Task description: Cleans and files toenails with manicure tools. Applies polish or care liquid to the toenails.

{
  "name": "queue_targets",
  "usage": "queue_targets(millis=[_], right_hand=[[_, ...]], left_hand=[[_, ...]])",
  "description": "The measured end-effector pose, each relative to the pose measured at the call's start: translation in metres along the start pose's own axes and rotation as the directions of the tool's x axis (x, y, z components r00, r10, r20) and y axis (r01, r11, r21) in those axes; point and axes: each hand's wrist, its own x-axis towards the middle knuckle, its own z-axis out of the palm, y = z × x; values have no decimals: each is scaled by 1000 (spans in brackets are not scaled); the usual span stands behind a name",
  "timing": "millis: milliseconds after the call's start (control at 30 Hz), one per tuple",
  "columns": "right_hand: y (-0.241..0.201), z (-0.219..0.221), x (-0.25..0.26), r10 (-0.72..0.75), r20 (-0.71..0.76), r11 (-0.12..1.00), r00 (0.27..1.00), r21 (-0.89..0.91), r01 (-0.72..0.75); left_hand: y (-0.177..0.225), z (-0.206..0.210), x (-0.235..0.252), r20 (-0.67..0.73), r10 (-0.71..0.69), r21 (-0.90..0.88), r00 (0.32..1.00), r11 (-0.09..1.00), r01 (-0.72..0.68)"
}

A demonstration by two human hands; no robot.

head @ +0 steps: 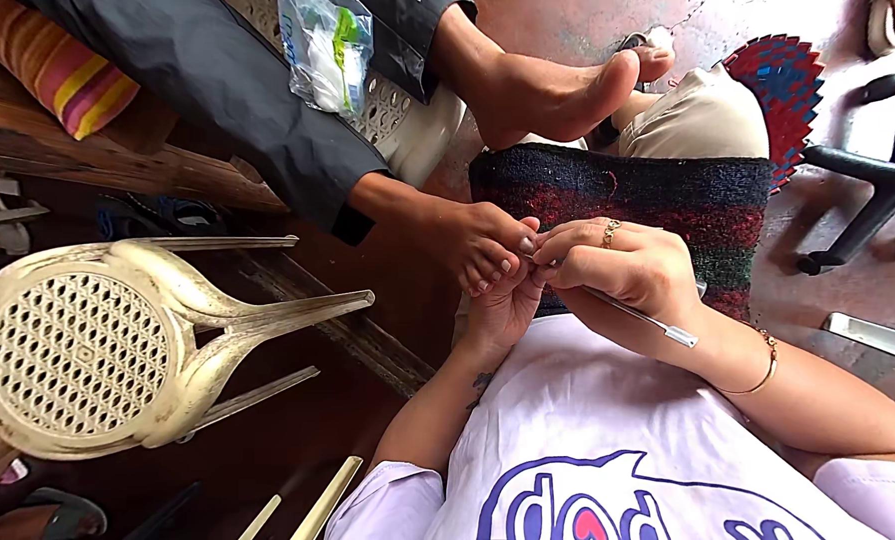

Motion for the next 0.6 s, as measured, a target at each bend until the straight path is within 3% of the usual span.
queue_targets(millis=[600], right_hand=[[15,7,-10,-128,-64,989,990,69,132]], left_hand=[[1,-2,0,25,-8,-18,1000,1000,8]])
